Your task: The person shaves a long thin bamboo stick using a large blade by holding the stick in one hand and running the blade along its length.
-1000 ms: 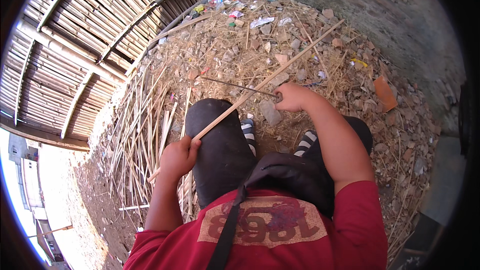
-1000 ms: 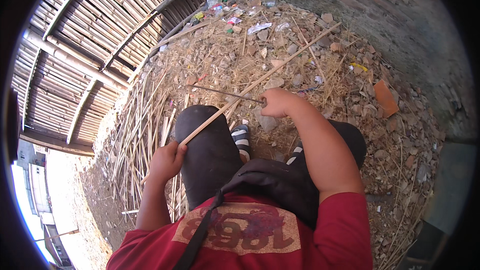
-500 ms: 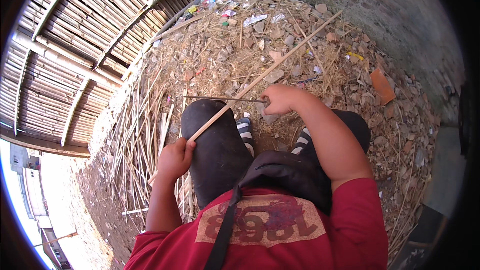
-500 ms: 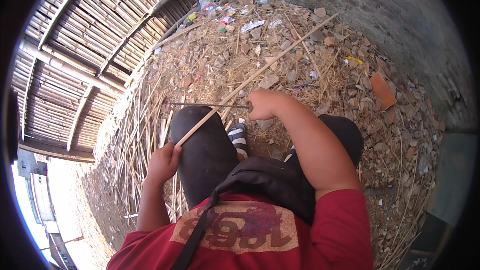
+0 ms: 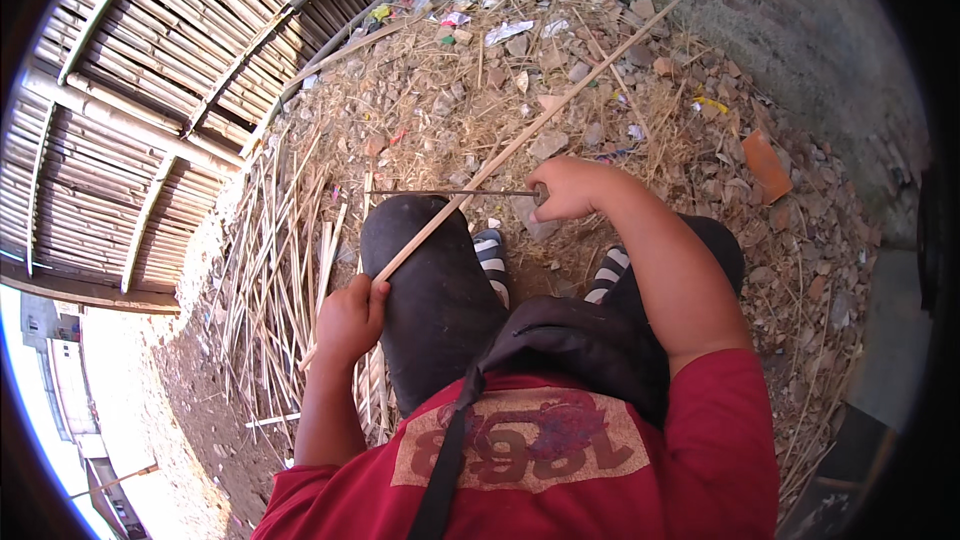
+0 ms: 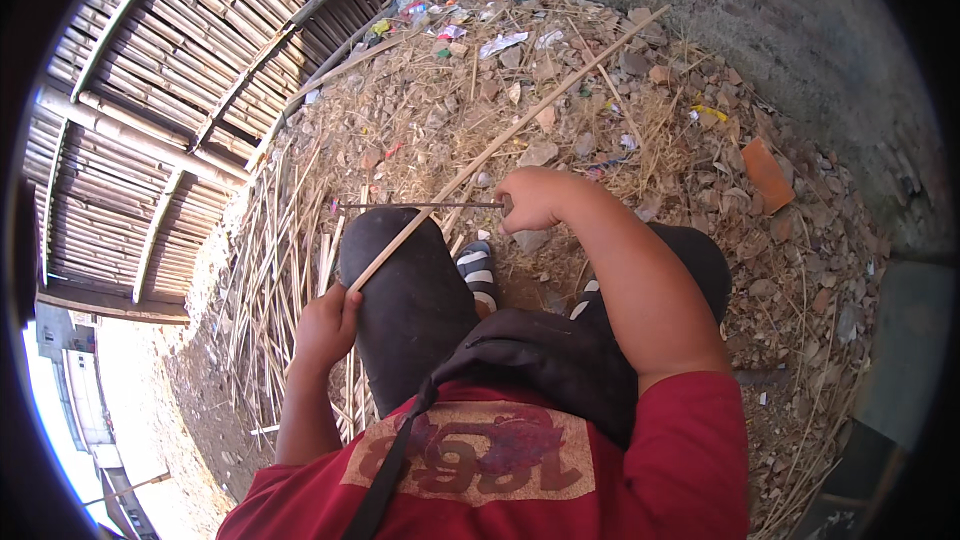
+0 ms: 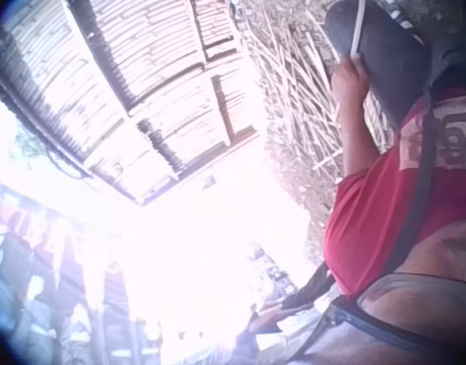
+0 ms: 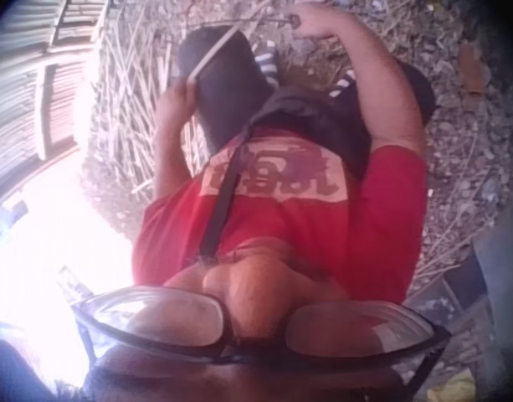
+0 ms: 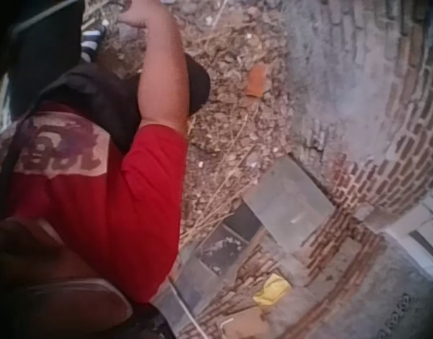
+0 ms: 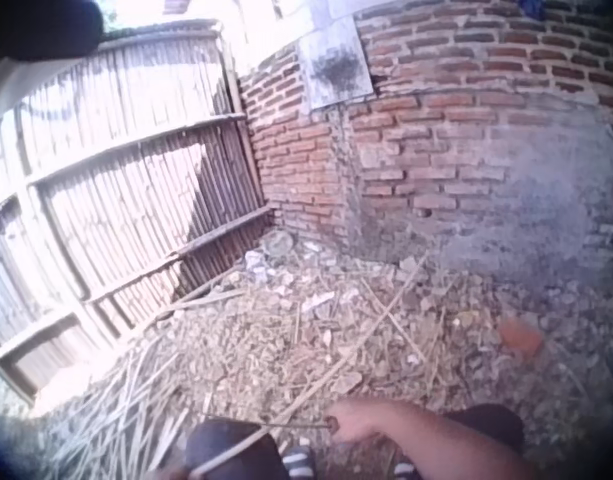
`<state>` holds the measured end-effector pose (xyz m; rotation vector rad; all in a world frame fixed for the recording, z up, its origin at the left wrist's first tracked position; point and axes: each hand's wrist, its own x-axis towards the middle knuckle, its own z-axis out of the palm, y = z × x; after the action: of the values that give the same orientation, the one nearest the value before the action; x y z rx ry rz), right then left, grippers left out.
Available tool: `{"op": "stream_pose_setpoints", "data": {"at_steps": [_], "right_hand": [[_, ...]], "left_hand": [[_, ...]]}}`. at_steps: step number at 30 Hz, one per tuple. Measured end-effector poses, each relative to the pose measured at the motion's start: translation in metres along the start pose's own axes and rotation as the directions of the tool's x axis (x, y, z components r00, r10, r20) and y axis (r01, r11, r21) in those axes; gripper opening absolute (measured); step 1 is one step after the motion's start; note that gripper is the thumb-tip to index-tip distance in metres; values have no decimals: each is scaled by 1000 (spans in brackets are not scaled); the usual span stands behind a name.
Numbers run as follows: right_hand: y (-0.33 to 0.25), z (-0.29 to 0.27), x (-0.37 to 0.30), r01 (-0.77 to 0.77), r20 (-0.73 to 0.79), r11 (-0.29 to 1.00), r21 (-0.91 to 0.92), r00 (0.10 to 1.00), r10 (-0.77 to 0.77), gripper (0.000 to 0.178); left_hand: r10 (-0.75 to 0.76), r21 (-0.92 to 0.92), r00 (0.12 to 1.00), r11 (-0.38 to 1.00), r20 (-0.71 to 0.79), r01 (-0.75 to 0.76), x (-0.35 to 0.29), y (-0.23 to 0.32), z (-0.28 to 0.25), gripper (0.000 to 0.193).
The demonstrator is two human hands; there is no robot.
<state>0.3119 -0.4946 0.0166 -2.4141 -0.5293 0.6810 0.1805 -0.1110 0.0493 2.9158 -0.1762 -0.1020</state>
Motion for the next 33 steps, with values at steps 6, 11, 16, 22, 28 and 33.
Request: {"op": "stream_pose_setpoints", "data": {"at_steps": [6, 11, 16, 22, 28, 33], "right_hand": [[18, -15, 3, -321, 72, 915, 244, 947, 312, 68], [20, 20, 14, 53, -148, 996, -71, 987, -63, 62], [14, -10, 4, -115, 25, 990, 81, 993, 114, 66], [33, -4, 7, -199, -164, 975, 96, 963, 213, 63], [11, 9, 10, -78, -53, 996, -47, 996, 76, 59], [18, -9, 0, -210, -64, 977, 47, 975, 213, 59]], "left_hand": [[-29, -61, 999, 998, -24, 27, 0, -1, 8, 37], [-1, -53, 999, 999, -48, -2, 0, 1, 8, 36], [4, -44, 998, 999, -58, -6, -3, -4, 11, 37], [-8, 16, 998, 1000, -62, 9, 0, 8, 4, 37], [19, 20, 999, 1000, -41, -18, -1, 5, 2, 36], [14, 35, 999, 999, -45, -12, 0, 6, 1, 37]]}}
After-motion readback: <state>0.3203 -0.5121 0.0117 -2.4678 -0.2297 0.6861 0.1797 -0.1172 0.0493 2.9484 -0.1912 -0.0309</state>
